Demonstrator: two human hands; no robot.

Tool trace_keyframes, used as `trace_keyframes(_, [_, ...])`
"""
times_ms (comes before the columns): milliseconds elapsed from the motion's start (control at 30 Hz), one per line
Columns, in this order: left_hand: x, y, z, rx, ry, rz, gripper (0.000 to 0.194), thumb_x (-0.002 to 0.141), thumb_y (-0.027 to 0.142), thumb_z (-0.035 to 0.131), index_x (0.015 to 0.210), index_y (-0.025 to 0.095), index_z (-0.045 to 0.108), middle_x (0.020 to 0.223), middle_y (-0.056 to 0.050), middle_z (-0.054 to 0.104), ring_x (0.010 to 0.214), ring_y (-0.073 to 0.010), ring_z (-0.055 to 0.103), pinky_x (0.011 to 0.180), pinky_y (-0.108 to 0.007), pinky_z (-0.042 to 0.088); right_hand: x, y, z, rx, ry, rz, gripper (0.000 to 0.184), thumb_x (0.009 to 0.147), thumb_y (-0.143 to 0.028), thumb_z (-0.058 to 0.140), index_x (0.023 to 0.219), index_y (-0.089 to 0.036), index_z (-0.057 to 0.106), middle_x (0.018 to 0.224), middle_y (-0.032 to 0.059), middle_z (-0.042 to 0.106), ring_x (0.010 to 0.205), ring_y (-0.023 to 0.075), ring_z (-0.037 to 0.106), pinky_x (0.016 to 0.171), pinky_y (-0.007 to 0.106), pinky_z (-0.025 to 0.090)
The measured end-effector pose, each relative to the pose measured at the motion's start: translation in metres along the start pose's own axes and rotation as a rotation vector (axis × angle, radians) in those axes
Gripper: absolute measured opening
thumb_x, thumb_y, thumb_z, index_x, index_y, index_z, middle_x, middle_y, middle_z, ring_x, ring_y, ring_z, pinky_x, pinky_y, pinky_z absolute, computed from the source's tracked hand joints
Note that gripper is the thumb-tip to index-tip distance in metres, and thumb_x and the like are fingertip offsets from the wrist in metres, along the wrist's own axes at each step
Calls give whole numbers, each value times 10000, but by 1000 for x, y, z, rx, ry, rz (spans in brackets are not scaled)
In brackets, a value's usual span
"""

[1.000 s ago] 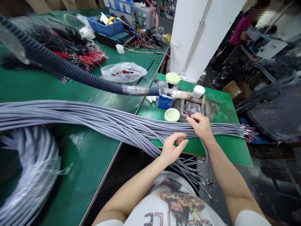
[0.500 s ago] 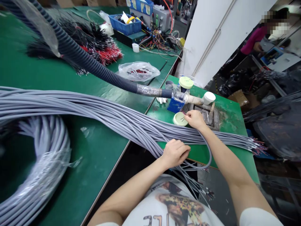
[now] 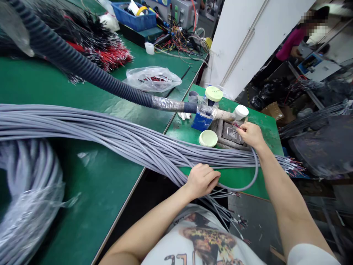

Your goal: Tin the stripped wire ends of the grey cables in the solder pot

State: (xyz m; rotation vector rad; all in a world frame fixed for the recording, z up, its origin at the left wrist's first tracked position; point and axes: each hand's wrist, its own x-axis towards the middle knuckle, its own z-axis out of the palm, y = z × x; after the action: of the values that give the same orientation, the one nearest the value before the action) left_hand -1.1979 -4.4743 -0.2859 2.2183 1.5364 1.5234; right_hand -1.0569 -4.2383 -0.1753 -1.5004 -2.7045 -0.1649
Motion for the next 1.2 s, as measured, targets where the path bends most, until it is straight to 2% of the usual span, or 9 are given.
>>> trace_keyframes(133, [1, 0, 0, -5, -2, 7, 98, 846, 179, 531, 886, 178, 621, 651, -14, 616, 614, -132, 524, 584, -304, 281, 8, 22, 16, -117, -97, 88, 328, 824, -350, 466, 814, -159, 732, 868, 102, 709, 791, 205, 615, 635, 281, 348])
trace_keyframes(567, [-2, 0, 2, 0, -23, 7, 103, 832, 164, 555, 912, 179, 618, 663, -14, 622, 615, -136, 508, 595, -304, 288, 17, 23, 37, -148, -178, 142, 332, 805, -328, 464, 866, -154, 739, 916, 140, 719, 857, 238, 647, 706, 293, 427])
trace_keyframes(800, [0, 0, 2, 9, 9, 19, 92, 833, 159, 552, 889, 177, 623, 645, -8, 608, 599, -126, 497, 581, -296, 280, 19, 23, 39, -131, -175, 144, 327, 796, -334, 468, 853, -160, 739, 911, 138, 720, 861, 250, 649, 708, 295, 432])
trace_keyframes(1033, [-1, -1, 3, 4, 14, 18, 95, 833, 156, 559, 907, 180, 614, 656, -3, 616, 609, -127, 489, 584, -305, 273, 20, 37, 31, -87, -159, 137, 334, 806, -372, 477, 853, -177, 745, 906, 94, 729, 858, 228, 649, 702, 268, 423])
trace_keyframes(1200, [-2, -1, 4, 12, 8, 13, 95, 843, 165, 546, 902, 181, 618, 657, -6, 613, 615, -125, 494, 588, -310, 276, 21, 40, 37, -71, -164, 164, 318, 791, -375, 501, 837, -174, 744, 892, 95, 735, 861, 223, 651, 705, 259, 428])
